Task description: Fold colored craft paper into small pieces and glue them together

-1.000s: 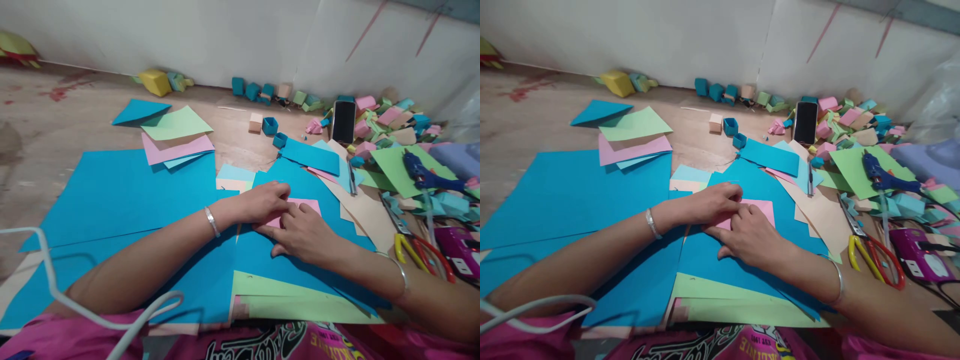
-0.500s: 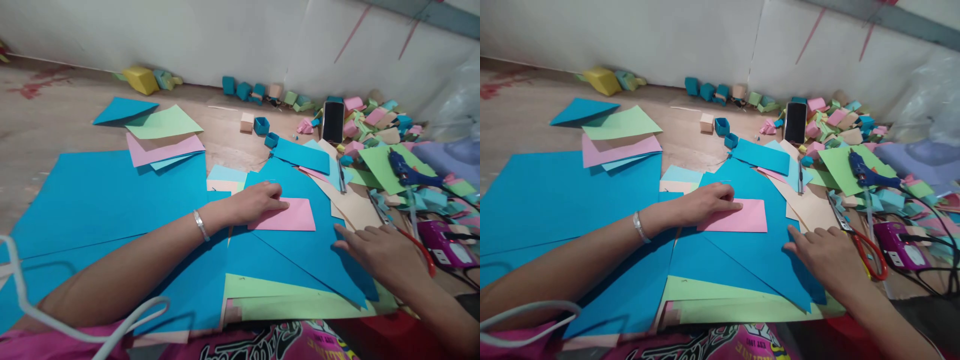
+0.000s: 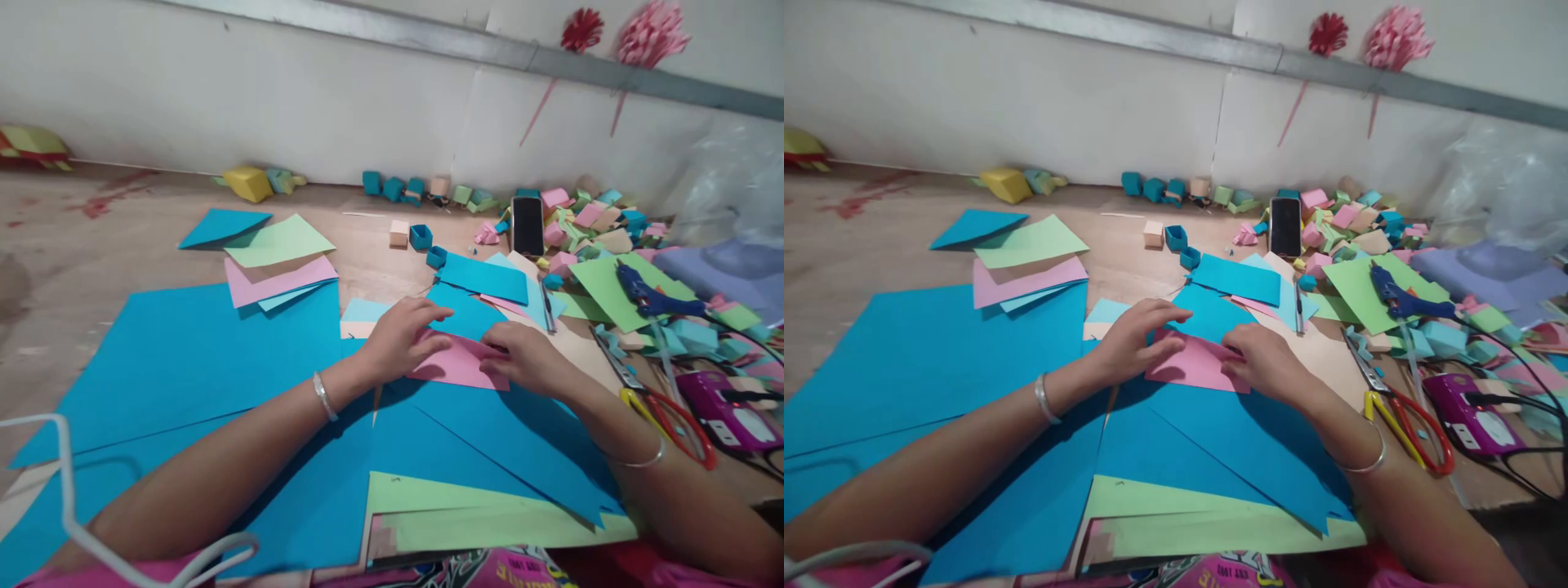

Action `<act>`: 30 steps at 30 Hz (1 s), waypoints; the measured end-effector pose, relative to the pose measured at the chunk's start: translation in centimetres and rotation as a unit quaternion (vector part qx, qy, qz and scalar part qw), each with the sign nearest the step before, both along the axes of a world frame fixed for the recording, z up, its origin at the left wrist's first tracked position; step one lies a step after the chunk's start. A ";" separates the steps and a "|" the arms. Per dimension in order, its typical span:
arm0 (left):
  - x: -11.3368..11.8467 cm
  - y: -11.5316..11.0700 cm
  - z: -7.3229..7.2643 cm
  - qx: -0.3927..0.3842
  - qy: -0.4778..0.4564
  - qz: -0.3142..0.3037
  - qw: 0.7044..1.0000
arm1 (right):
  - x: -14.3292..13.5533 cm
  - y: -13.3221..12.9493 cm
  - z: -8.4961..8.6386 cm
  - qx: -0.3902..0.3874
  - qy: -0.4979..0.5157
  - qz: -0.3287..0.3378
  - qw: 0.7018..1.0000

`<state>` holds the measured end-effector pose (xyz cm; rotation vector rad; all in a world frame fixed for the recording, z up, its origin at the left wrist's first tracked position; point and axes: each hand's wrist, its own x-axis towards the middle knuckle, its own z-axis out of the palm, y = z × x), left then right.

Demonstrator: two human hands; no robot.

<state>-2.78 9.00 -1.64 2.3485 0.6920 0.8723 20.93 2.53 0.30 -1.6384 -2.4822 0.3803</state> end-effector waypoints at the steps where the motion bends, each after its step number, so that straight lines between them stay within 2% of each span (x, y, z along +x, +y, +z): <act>1: 0.0 0.0 0.1 0.009 0.017 0.007 1.000 | 0.1 -0.1 0.1 0.020 0.032 0.009 0.999; 3: -0.1 -0.1 0.2 0.020 0.025 0.020 0.999 | 0.4 -0.4 0.3 0.091 0.112 0.024 0.989; 5: -0.3 -0.2 0.2 0.030 -0.012 0.038 0.999 | 0.6 -0.5 0.3 0.179 0.157 0.026 0.971; 7: -0.5 -0.1 0.3 0.076 -0.059 0.059 0.994 | 1.0 -0.3 0.1 0.251 0.127 0.006 0.960; 9: -0.9 0.0 0.4 0.173 -0.075 0.071 0.980 | 1.7 0.1 0.0 0.284 0.054 -0.036 0.957; 12: -1.4 0.1 0.8 0.315 -0.057 0.088 0.943 | 2.9 0.4 0.0 0.269 -0.010 -0.106 0.957; 14: -1.5 0.0 1.2 0.360 -0.042 0.092 0.927 | 3.4 0.2 0.4 0.266 0.012 -0.126 0.956; 18: -1.5 -0.3 1.8 0.397 -0.033 0.081 0.914 | 3.5 -0.8 1.7 0.292 0.124 -0.179 0.931; 21: -1.4 -0.5 1.8 0.388 -0.044 0.075 0.918 | 2.9 -1.3 2.4 0.232 0.140 -0.222 0.937; 23: -1.4 -0.6 1.7 0.372 -0.049 0.071 0.924 | 2.2 -1.3 2.3 0.183 0.147 -0.166 0.958; 25: -1.4 -0.6 1.6 0.356 -0.047 0.065 0.931 | 1.3 -1.4 1.8 0.151 0.152 -0.062 0.975; 27: -1.3 -0.7 1.4 0.332 -0.049 0.054 0.941 | 0.4 -1.5 1.1 0.136 0.148 0.028 0.979; 28: -1.2 -0.7 1.3 0.311 -0.057 0.054 0.947 | 0.0 -1.6 0.7 0.137 0.150 0.047 0.978; 30: -0.8 -0.9 1.0 0.235 -0.094 0.085 0.964 | -0.8 -1.8 0.0 0.145 0.178 0.032 0.973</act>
